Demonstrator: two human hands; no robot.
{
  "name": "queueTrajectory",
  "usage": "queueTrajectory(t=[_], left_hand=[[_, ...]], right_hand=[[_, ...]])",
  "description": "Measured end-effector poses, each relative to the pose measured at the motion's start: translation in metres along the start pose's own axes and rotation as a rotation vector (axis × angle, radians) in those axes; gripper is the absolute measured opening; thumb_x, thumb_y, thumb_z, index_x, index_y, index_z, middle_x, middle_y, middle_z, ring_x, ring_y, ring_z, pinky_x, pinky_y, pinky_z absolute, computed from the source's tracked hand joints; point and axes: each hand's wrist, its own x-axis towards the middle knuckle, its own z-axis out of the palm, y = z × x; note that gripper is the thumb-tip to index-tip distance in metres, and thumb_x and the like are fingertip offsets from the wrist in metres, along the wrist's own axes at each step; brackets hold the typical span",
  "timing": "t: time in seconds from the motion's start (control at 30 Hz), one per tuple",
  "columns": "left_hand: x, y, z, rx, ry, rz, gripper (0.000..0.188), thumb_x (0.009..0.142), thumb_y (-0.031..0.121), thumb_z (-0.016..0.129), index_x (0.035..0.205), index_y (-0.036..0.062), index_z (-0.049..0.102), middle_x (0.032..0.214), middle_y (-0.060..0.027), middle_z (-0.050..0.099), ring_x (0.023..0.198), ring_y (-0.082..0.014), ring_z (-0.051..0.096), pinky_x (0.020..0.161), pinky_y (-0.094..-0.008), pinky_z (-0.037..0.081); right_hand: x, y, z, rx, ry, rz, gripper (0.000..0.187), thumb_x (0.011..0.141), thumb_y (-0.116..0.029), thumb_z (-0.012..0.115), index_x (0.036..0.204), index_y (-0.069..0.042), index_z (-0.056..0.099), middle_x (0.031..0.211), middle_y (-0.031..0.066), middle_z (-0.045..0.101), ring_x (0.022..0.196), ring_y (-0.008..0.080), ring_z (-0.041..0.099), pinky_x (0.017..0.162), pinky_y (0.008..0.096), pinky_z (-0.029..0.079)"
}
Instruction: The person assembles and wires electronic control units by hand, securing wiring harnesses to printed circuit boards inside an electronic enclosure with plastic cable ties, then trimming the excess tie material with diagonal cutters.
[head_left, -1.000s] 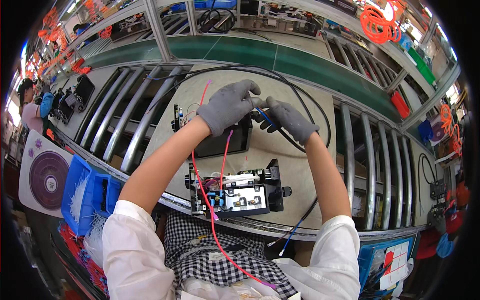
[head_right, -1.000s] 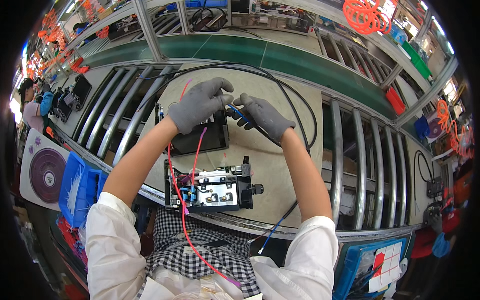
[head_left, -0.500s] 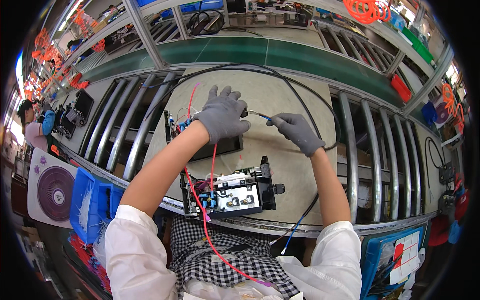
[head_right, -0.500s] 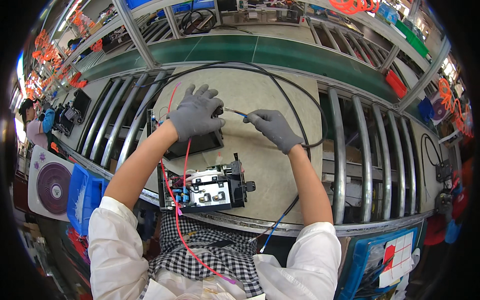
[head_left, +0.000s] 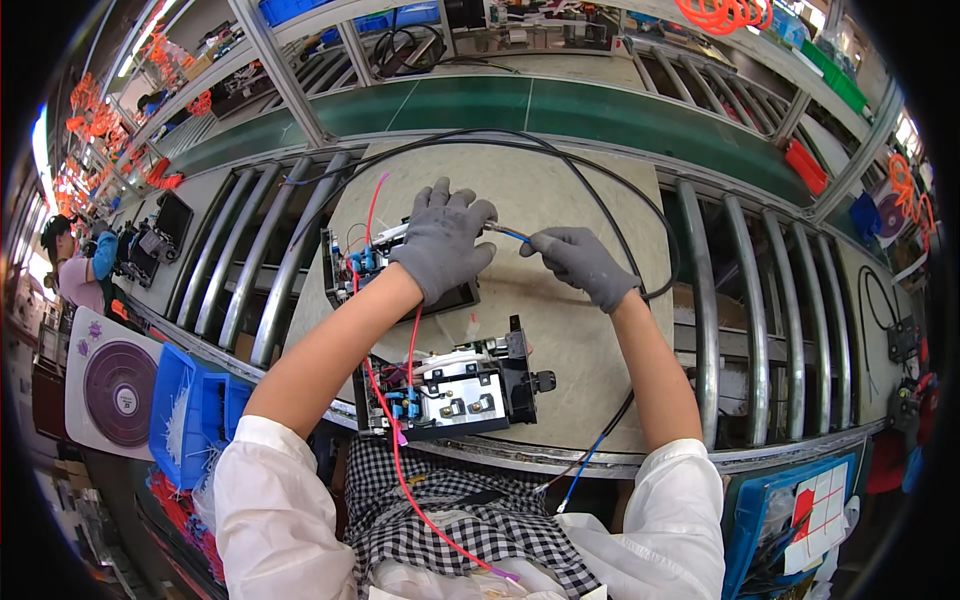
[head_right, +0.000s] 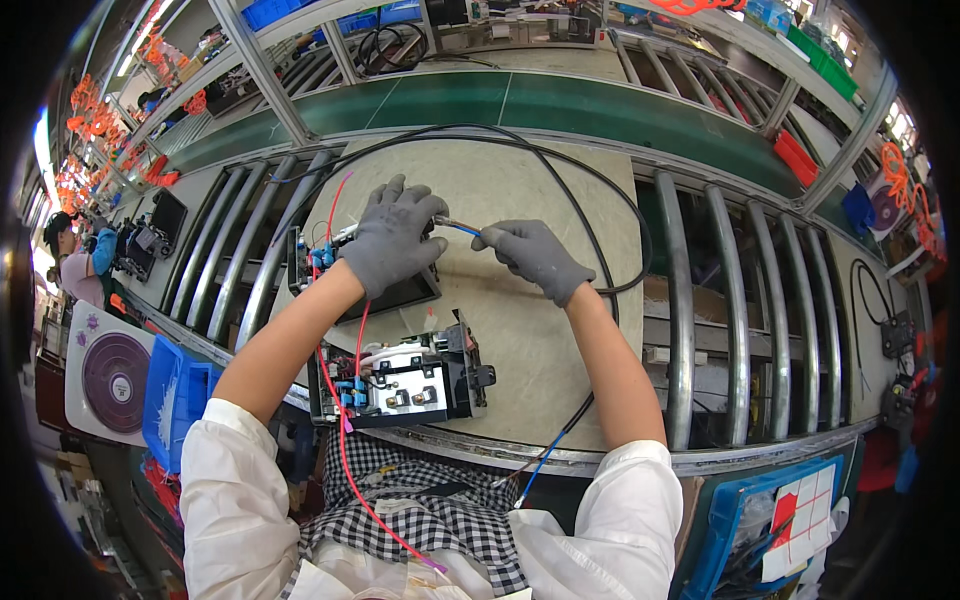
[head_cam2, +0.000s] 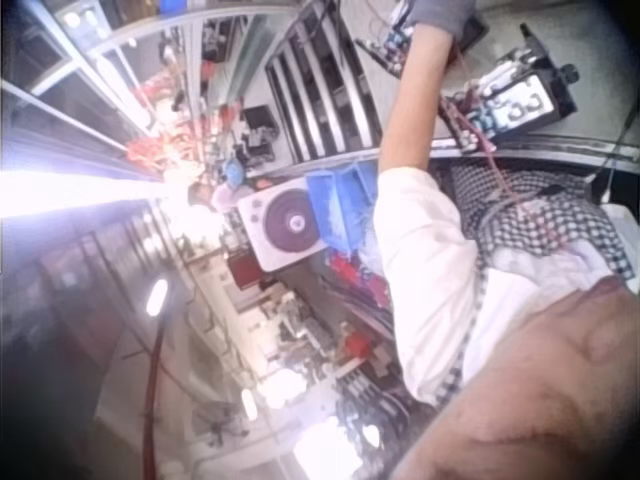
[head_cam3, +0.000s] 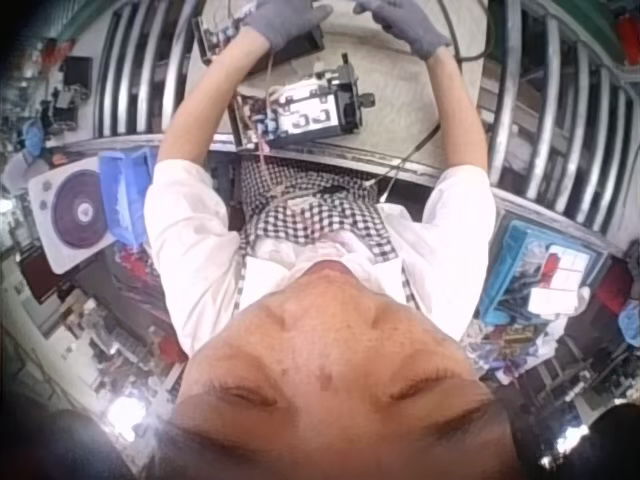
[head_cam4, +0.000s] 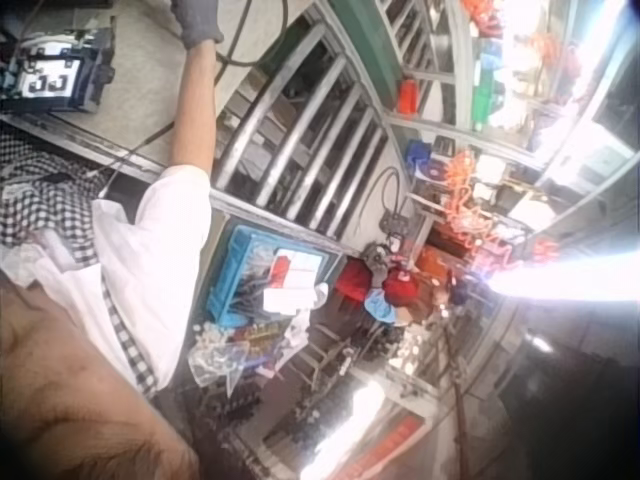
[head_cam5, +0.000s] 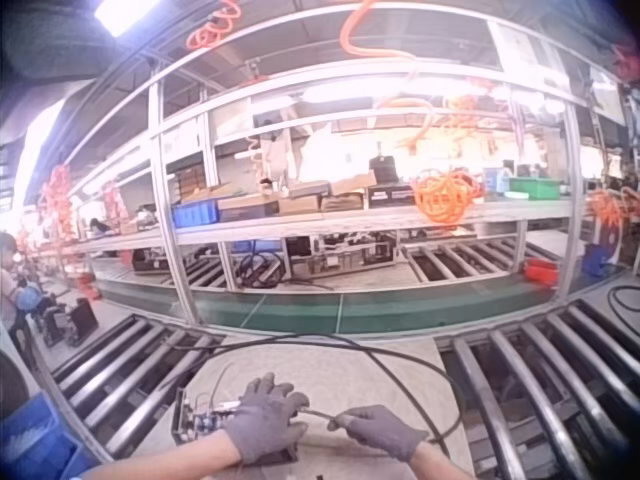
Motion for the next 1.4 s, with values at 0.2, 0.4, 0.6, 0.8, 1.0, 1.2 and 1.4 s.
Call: queueTrajectory(t=[0.2,0.4,0.6,0.8,1.0,1.2,1.4], left_hand=[[0.001,-0.004,0.012,-0.079,0.085,-0.029,0.038,0.079,0.031,0.067,0.111,0.0114,0.064,0.128,-0.0119,0.057,0.135,-0.0432,0.038,0.112,-0.0510,0.030],[0.002,0.002,0.008,-0.075,0.093,-0.028,0.033,0.082,0.031,0.066,0.110,0.0125,0.065,0.125,-0.0104,0.060,0.132,-0.0426,0.042,0.111,-0.0513,0.032],[-0.003,0.011,0.006,0.214,0.095,0.006,0.029,0.088,0.030,0.061,0.112,0.0158,0.068,0.123,-0.0095,0.061,0.130,-0.0392,0.045,0.107,-0.0513,0.035],[0.006,0.021,-0.006,0.265,-0.106,-0.060,0.032,0.088,0.030,0.061,0.115,0.0158,0.068,0.128,-0.0111,0.060,0.134,-0.0380,0.042,0.106,-0.0505,0.035],[-0.002,0.002,0.009,0.001,0.237,0.024,0.029,0.087,0.027,0.061,0.110,0.0108,0.067,0.129,-0.0125,0.060,0.128,-0.0385,0.047,0.104,-0.0516,0.038],[-0.030,-0.037,-0.032,-0.262,0.279,0.022,0.025,0.085,0.025,0.066,0.104,0.0087,0.066,0.089,-0.0097,0.066,0.084,-0.0287,0.065,0.077,-0.0394,0.051],[-0.038,-0.033,-0.016,-0.166,0.296,0.072,0.029,0.082,0.027,0.071,0.105,0.0097,0.067,0.103,-0.0100,0.065,0.096,-0.0319,0.062,0.086,-0.0425,0.048]], right_hand=[[0.001,-0.001,-0.002,0.017,-0.006,-0.002,0.034,0.093,-0.034,0.059,0.100,-0.005,0.074,0.064,-0.0066,0.042,0.056,0.0052,0.035,0.052,0.0227,0.030],[0.006,0.002,-0.002,-0.054,-0.023,-0.005,0.034,0.092,-0.036,0.060,0.099,-0.005,0.074,0.065,-0.0056,0.044,0.057,0.0059,0.037,0.052,0.0228,0.031],[0.006,-0.007,-0.004,-0.112,-0.026,0.070,0.035,0.093,-0.035,0.060,0.101,-0.004,0.074,0.068,-0.0032,0.052,0.060,0.0089,0.044,0.057,0.0242,0.039],[0.014,-0.007,0.026,-0.376,0.180,-0.490,0.033,0.094,-0.030,0.060,0.109,-0.004,0.072,0.097,0.0110,0.073,0.088,0.0260,0.068,0.082,0.0347,0.051],[0.031,-0.016,0.016,-0.450,0.075,-0.389,0.033,0.093,-0.032,0.062,0.110,-0.005,0.072,0.101,0.0133,0.073,0.091,0.0263,0.068,0.083,0.0340,0.051],[0.036,-0.022,0.019,-0.387,0.071,-0.262,0.035,0.093,-0.033,0.061,0.107,-0.004,0.073,0.091,0.0075,0.073,0.081,0.0179,0.064,0.077,0.0309,0.050],[0.048,-0.031,0.020,-0.299,-0.018,-0.090,0.041,0.089,-0.041,0.062,0.098,-0.003,0.073,0.073,0.0008,0.055,0.068,0.0101,0.048,0.061,0.0256,0.041]])
